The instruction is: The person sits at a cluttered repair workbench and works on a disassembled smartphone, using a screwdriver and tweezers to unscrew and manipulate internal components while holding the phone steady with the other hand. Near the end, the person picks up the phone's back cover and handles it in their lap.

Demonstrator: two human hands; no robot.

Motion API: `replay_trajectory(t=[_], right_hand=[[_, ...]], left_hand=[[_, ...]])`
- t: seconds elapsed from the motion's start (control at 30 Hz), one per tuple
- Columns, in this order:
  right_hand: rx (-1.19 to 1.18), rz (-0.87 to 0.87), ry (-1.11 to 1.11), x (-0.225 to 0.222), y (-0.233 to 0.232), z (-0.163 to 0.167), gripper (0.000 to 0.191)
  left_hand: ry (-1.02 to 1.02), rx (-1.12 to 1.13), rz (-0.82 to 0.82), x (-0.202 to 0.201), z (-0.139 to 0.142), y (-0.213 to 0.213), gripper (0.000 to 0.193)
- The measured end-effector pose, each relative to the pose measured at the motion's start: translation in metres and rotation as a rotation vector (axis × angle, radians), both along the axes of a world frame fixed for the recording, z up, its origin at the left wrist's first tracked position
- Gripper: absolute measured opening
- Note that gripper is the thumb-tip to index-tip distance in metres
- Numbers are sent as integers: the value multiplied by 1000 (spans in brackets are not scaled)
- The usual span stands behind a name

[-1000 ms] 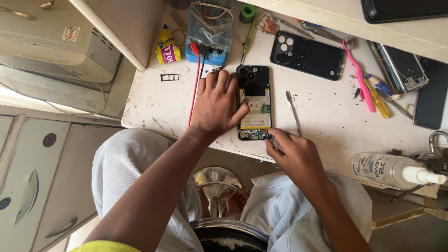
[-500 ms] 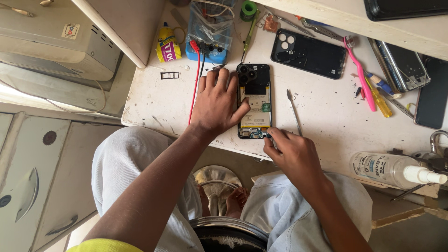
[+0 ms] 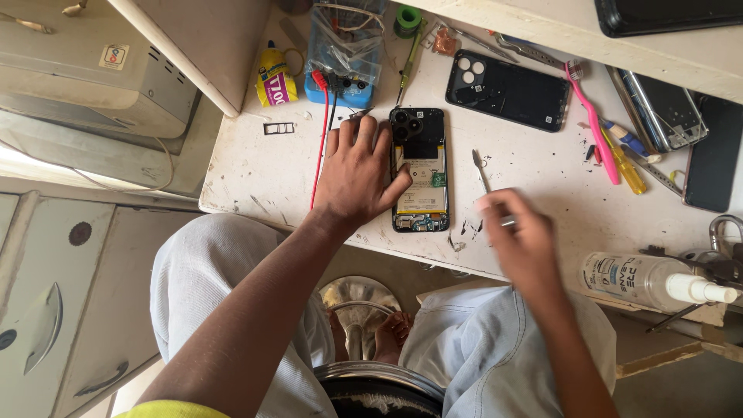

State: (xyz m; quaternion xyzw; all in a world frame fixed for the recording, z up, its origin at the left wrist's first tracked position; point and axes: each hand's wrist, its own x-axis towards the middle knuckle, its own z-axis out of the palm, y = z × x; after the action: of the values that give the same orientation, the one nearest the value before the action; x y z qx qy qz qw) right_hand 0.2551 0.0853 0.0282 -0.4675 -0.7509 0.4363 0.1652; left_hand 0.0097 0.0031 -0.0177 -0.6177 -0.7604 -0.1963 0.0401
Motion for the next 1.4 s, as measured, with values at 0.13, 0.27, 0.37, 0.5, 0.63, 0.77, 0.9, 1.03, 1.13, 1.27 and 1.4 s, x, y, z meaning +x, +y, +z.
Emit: replay_trajectory(t=[0.13, 0.27, 0.37, 0.5, 0.63, 0.77, 0.9, 1.03, 1.13, 1.27, 1.4], right_hand=[[-90, -192, 212, 15, 13, 9, 38], [-257, -327, 281, 17, 19, 15, 49], [-307, -276, 324, 9, 15, 15, 48], [-277, -195, 463, -5, 16, 11, 42], [-162, -159, 448, -12, 22, 2, 35], [-141, -170, 432, -7, 30, -8, 24], [39, -218, 344, 10, 46, -18, 18], [355, -228, -31, 29, 64, -27, 26], [558, -97, -175, 28, 68, -32, 31], [732, 50, -198, 18, 54, -21, 22], [886, 72, -244, 3, 24, -8, 14]], left_hand=[[-27, -5, -1, 1, 1, 0, 67], [-11, 5, -6, 1, 0, 0, 67], [-9, -10, -6, 1, -1, 0, 66], [19, 20, -5, 1, -2, 0, 66], [-20, 16, -11, 1, -1, 0, 66], [-24, 33, -14, 2, -1, -1, 66], [6, 33, -4, 2, 0, 0, 66], [-31, 28, -10, 2, -1, 0, 66], [-23, 20, -11, 3, -1, -1, 66], [-14, 37, -8, 3, -1, 0, 66], [-29, 29, -3, 3, 1, -1, 66]])
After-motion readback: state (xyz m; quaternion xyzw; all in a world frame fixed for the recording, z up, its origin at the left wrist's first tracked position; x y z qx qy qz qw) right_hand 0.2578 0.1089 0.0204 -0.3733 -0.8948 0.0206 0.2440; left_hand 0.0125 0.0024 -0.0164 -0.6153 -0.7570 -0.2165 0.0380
